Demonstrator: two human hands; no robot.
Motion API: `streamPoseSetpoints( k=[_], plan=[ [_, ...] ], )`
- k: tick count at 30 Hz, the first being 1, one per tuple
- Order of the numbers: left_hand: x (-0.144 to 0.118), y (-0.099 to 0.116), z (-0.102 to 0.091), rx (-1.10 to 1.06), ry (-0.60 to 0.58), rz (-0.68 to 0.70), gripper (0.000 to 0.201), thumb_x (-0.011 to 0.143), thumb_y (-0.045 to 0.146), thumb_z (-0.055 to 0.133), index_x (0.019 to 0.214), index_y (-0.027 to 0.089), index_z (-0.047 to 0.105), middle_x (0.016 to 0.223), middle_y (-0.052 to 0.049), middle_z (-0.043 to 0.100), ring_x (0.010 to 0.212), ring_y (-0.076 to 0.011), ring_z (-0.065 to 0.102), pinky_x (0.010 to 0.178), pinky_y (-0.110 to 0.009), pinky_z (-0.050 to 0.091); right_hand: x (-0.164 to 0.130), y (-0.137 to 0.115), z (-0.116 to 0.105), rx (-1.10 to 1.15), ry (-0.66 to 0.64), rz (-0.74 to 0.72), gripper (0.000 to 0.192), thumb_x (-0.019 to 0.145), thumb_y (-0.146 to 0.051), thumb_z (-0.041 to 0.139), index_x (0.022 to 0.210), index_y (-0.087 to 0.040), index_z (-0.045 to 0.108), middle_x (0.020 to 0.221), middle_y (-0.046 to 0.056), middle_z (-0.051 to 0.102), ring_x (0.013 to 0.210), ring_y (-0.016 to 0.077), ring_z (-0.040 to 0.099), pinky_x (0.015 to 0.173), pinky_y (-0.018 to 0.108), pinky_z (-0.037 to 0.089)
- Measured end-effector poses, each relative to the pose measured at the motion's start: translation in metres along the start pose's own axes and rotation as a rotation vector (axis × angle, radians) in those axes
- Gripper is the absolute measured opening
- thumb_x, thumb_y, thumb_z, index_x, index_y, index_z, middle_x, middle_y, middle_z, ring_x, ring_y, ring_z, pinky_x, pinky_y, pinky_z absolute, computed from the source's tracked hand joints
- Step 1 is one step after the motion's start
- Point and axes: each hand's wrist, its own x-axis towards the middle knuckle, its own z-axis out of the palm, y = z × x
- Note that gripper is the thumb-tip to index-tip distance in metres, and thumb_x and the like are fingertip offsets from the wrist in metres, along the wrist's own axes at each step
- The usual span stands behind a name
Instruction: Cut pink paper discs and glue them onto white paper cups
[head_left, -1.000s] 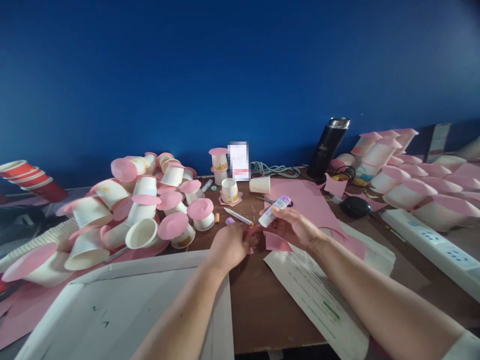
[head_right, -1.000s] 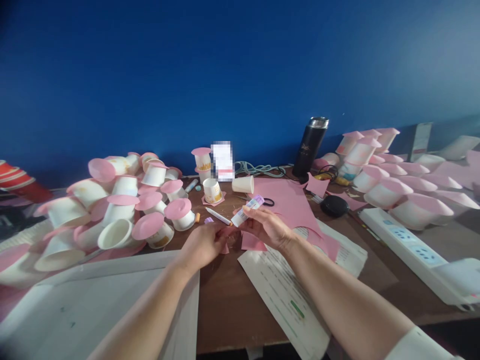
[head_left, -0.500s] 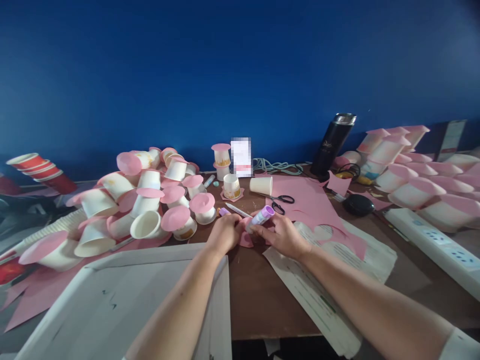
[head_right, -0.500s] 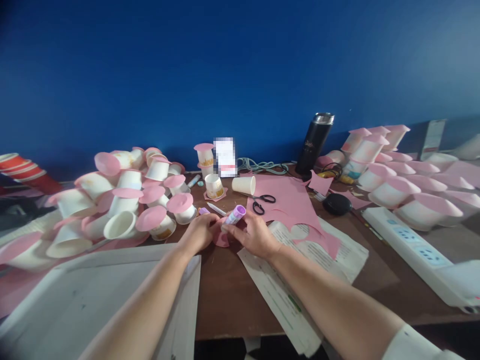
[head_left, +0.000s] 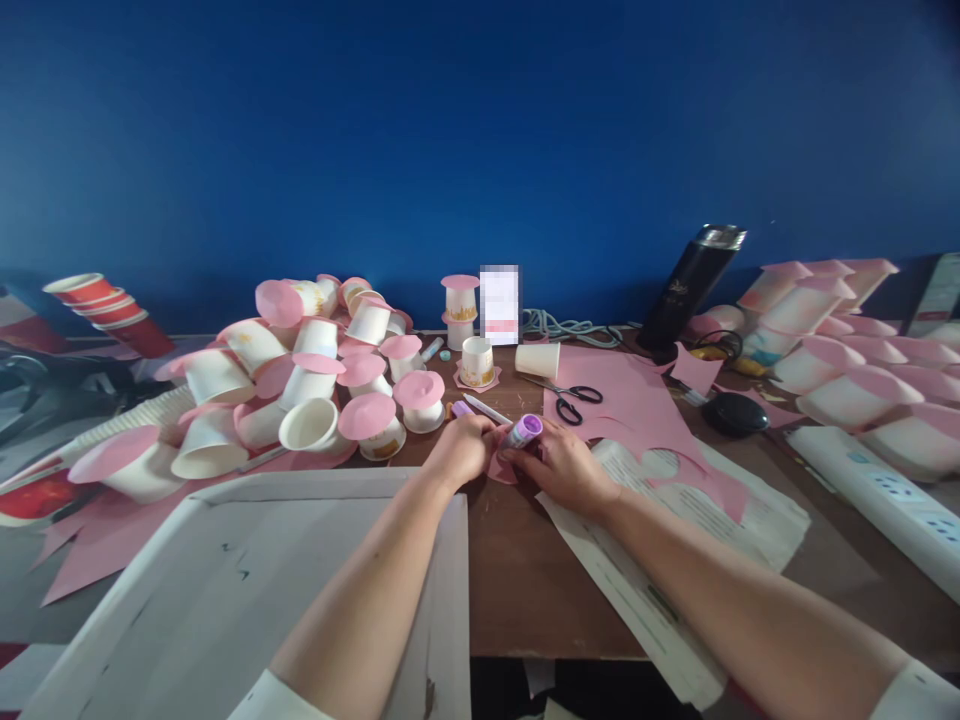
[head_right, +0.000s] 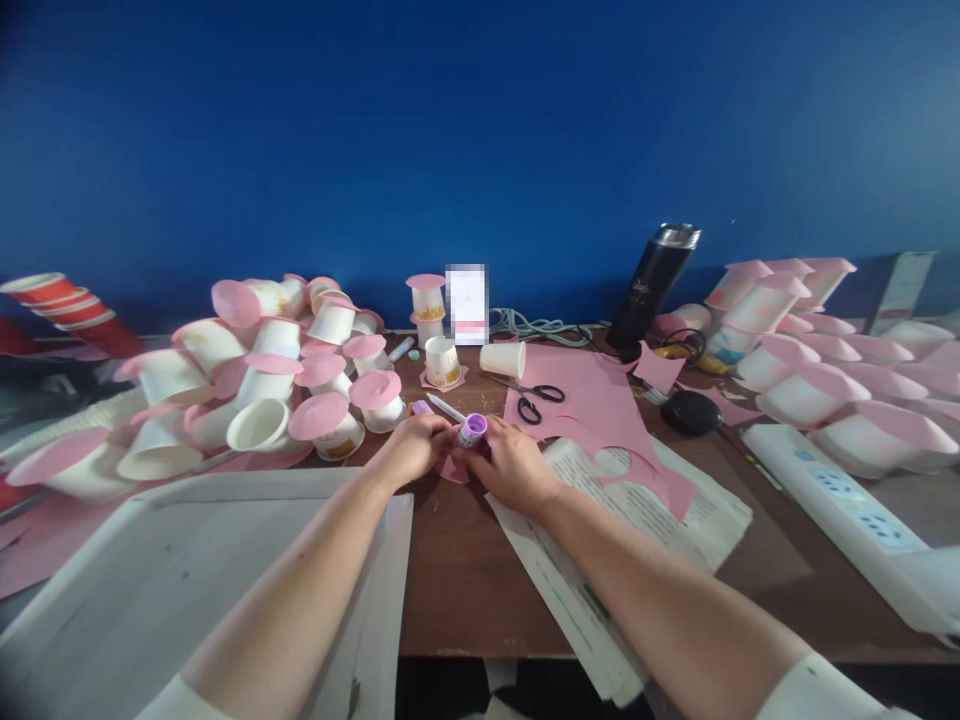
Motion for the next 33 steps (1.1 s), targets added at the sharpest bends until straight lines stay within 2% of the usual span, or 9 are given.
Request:
streamPoseSetpoints(
  k=[3, 8, 14, 18, 22, 25, 29, 33],
  plan=[
    [-0.001, 0.001, 0.000, -0.014, 0.000, -0.020, 0.031, 0.085, 0.036, 0.051, 0.067, 0.016, 0.067, 0.069, -0.006, 0.069, 0.066, -0.0182, 0.061, 0.062, -0.027, 0.042, 0.001, 0.000, 0.001, -0.081, -0.025, -0.014, 0.016, 0.088, -0.032, 0.058, 0.096, -0.019, 0.062, 0.095, 0.007, 0.066, 0.085, 0.0210, 0.061, 0.075, 0.030, 0.041],
    [-0.004, 0.003, -0.002, -0.035, -0.027, -0.026, 0.028, 0.083, 0.031, 0.050, 0.061, 0.017, 0.062, 0.060, -0.004, 0.065, 0.062, -0.0165, 0.060, 0.060, -0.026, 0.041, 0.001, -0.002, -0.001, -0.167, -0.064, -0.128, 0.018, 0.091, -0.031, 0.054, 0.101, -0.018, 0.060, 0.099, 0.008, 0.066, 0.092, 0.0228, 0.061, 0.084, 0.033, 0.040],
    [-0.004, 0.001, -0.001, -0.011, -0.020, -0.027, 0.029, 0.082, 0.030, 0.049, 0.061, 0.016, 0.062, 0.063, -0.004, 0.065, 0.060, -0.0150, 0.056, 0.057, -0.026, 0.038, -0.002, -0.005, -0.004, -0.198, -0.085, -0.159, 0.023, 0.091, -0.037, 0.054, 0.099, -0.017, 0.060, 0.096, 0.010, 0.066, 0.088, 0.0240, 0.062, 0.082, 0.035, 0.042],
    [-0.001, -0.002, 0.002, 0.009, -0.011, -0.002, 0.027, 0.082, 0.028, 0.050, 0.062, 0.016, 0.061, 0.063, -0.004, 0.064, 0.060, -0.0147, 0.055, 0.056, -0.026, 0.036, -0.004, -0.005, -0.010, 0.009, -0.086, -0.050, 0.026, 0.088, -0.044, 0.057, 0.094, -0.020, 0.062, 0.086, 0.006, 0.068, 0.076, 0.0215, 0.063, 0.071, 0.032, 0.044],
    [0.001, -0.004, 0.003, 0.075, 0.010, -0.002, 0.027, 0.084, 0.029, 0.050, 0.065, 0.016, 0.064, 0.066, -0.004, 0.065, 0.062, -0.0147, 0.055, 0.058, -0.026, 0.035, -0.005, -0.003, -0.018, 0.320, 0.067, 0.108, 0.031, 0.088, -0.050, 0.055, 0.093, -0.020, 0.063, 0.083, 0.004, 0.070, 0.075, 0.0208, 0.065, 0.070, 0.030, 0.048],
    [0.002, -0.003, 0.003, 0.081, -0.006, -0.022, 0.031, 0.085, 0.032, 0.050, 0.064, 0.015, 0.065, 0.064, -0.004, 0.064, 0.060, -0.0146, 0.054, 0.057, -0.026, 0.035, -0.005, -0.004, -0.018, 0.360, 0.118, 0.083, 0.029, 0.085, -0.047, 0.062, 0.096, -0.021, 0.067, 0.088, 0.004, 0.072, 0.083, 0.0231, 0.066, 0.076, 0.032, 0.050],
    [0.001, -0.003, 0.003, 0.017, -0.030, -0.048, 0.034, 0.085, 0.035, 0.049, 0.061, 0.016, 0.064, 0.060, -0.004, 0.064, 0.058, -0.0148, 0.054, 0.055, -0.025, 0.035, -0.004, -0.007, -0.011, 0.389, 0.023, 0.019, 0.024, 0.082, -0.039, 0.066, 0.101, -0.025, 0.071, 0.095, 0.002, 0.073, 0.091, 0.0244, 0.067, 0.085, 0.034, 0.050],
    [0.000, -0.003, 0.002, -0.013, -0.035, -0.059, 0.032, 0.085, 0.035, 0.050, 0.065, 0.017, 0.066, 0.064, -0.005, 0.067, 0.060, -0.0160, 0.057, 0.055, -0.025, 0.036, -0.003, -0.002, -0.003, 0.384, 0.018, 0.063, 0.025, 0.079, -0.033, 0.069, 0.103, -0.026, 0.071, 0.099, 0.001, 0.074, 0.090, 0.0232, 0.068, 0.080, 0.031, 0.051]
  ],
)
